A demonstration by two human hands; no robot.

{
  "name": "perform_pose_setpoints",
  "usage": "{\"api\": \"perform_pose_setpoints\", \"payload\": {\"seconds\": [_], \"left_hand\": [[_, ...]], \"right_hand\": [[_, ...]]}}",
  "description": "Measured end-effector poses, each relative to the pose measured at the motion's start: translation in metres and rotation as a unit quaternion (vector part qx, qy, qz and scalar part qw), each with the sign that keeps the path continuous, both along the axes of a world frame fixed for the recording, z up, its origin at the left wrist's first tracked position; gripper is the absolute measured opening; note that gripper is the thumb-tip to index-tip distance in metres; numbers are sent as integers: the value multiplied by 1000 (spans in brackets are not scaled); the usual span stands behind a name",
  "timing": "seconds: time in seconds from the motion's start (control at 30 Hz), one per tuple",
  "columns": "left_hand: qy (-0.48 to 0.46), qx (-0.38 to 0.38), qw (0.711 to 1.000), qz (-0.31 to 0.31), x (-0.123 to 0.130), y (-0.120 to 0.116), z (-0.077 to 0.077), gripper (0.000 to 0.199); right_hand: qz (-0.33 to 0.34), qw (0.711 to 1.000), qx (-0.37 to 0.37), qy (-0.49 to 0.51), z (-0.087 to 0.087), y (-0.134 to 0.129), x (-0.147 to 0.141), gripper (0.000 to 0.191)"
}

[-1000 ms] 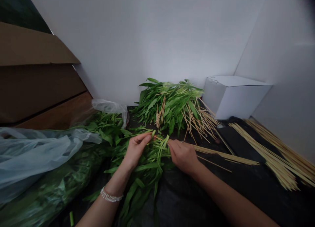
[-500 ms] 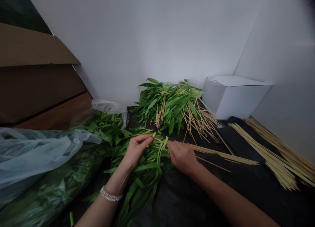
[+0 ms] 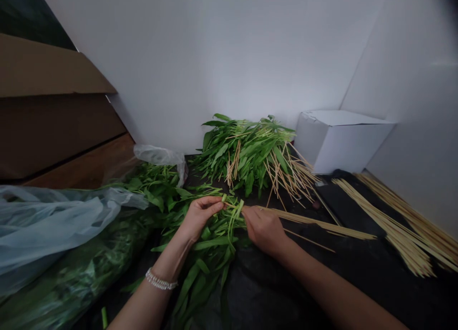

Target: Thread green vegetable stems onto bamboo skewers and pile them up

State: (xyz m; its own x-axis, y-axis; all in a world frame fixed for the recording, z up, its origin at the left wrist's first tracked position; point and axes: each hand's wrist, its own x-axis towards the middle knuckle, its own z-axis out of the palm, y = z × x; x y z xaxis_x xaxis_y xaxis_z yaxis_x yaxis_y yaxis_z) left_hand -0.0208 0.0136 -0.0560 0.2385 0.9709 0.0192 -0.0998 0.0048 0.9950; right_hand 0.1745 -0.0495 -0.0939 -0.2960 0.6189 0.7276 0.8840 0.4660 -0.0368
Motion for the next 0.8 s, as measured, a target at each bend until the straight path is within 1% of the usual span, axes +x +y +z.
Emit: {"api": "perform_pose_setpoints", "payload": {"seconds": [0.17, 0.4, 0.57, 0.8], "left_hand": [[4, -4, 1000, -14, 0, 0, -1, 31], [24, -3, 1000, -18, 0, -1, 0, 33], [26, -5, 999, -31, 0, -1, 0, 31], [39, -13, 999, -26, 0, -2, 0, 31]], "right_hand": [[4, 1000, 3, 0, 0, 0, 0, 21], [-3, 1000, 8, -2, -2, 0, -2, 21], [1, 1000, 0, -4, -3, 1, -2, 21], [1, 1000, -8, -5, -5, 2, -2, 20]]}}
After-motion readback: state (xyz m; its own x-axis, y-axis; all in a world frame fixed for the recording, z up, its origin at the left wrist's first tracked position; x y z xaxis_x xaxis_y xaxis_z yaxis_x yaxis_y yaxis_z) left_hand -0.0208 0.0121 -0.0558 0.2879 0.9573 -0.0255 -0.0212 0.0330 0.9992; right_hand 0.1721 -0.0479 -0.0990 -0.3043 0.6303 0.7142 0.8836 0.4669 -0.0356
